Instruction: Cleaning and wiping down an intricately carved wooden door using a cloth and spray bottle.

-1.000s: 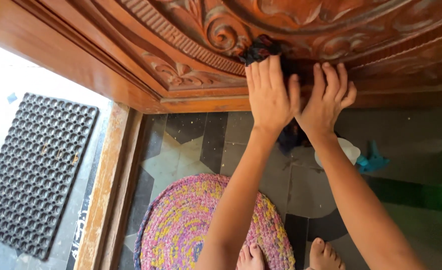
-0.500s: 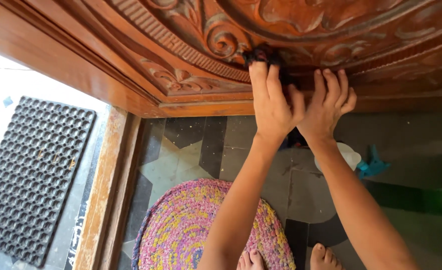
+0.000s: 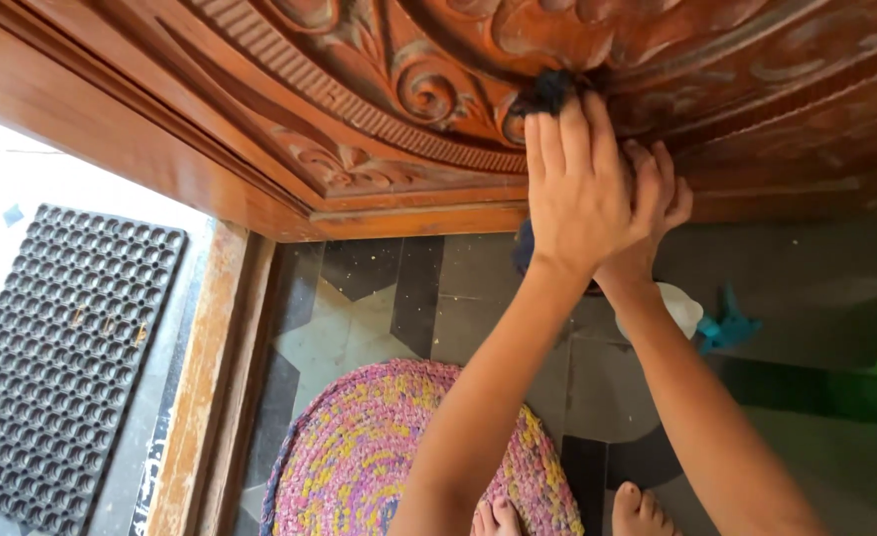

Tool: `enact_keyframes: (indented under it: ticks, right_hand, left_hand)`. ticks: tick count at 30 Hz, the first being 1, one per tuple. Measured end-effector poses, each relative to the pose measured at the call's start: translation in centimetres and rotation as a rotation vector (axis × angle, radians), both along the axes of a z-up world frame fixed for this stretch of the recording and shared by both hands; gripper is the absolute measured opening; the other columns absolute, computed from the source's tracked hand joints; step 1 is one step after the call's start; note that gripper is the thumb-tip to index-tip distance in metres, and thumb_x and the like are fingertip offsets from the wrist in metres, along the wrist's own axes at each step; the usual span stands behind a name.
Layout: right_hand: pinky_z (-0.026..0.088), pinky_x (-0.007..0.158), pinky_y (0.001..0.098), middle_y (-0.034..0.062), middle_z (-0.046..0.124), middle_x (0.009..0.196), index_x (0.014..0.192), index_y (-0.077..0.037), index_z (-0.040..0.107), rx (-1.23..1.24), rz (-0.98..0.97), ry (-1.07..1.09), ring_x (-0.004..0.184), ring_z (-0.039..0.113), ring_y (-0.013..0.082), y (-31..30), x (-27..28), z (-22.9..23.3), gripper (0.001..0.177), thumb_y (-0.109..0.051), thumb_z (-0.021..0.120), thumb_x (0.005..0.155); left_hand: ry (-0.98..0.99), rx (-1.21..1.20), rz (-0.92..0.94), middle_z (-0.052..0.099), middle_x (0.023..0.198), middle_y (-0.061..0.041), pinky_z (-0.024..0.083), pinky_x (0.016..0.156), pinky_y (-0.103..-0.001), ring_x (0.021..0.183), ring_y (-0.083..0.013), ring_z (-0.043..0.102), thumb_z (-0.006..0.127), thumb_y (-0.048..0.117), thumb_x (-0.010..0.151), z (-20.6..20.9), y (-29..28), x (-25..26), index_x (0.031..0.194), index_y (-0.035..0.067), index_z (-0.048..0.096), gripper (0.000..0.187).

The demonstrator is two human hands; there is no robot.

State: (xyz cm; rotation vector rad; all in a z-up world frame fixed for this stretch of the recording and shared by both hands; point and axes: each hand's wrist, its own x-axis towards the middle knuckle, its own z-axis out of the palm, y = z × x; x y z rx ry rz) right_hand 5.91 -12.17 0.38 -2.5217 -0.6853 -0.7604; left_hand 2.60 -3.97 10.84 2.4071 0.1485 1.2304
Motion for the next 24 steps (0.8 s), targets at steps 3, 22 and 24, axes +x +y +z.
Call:
enact_keyframes:
  ticks: [3,22,24]
  right_hand:
    - [0.014,0.12,0.0546,0.0152,0.043,0.162,0.158,-0.004,0.049,0.034,0.048,-0.018,0.156,0.025,0.0345,-0.4,-0.3,0.3,0.06,-0.037,0.068,0.112]
    - [0.035,0.121,0.0432,0.007,0.048,0.148,0.149,-0.005,0.043,0.618,0.407,0.466,0.145,0.042,0.025,-4.0,1.4,-2.6,0.058,-0.028,0.065,0.1]
    - [0.033,0.11,0.0483,0.0138,0.049,0.135,0.136,-0.004,0.054,0.297,0.191,0.212,0.132,0.043,0.031,-3.2,0.5,0.5,0.059,-0.031,0.078,0.091]
  left_hand:
    - [0.082,0.004,-0.223,0.051,0.135,-0.023,0.032,0.126,-0.057,0.133,-0.0478,0.045,0.06,0.034,0.09,0.0,1.1,0.1,0.136,-0.005,0.052,0.06]
    - [-0.041,-0.143,-0.375,0.046,0.147,-0.027,0.033,0.124,-0.054,0.133,-0.0476,0.046,0.066,0.033,0.086,1.6,-3.6,1.8,0.146,-0.007,0.044,0.075]
    - [0.055,0.024,-0.387,0.05,0.147,-0.021,0.034,0.123,-0.053,0.138,-0.0463,0.049,0.067,0.029,0.086,0.6,-1.3,1.7,0.145,-0.002,0.046,0.07]
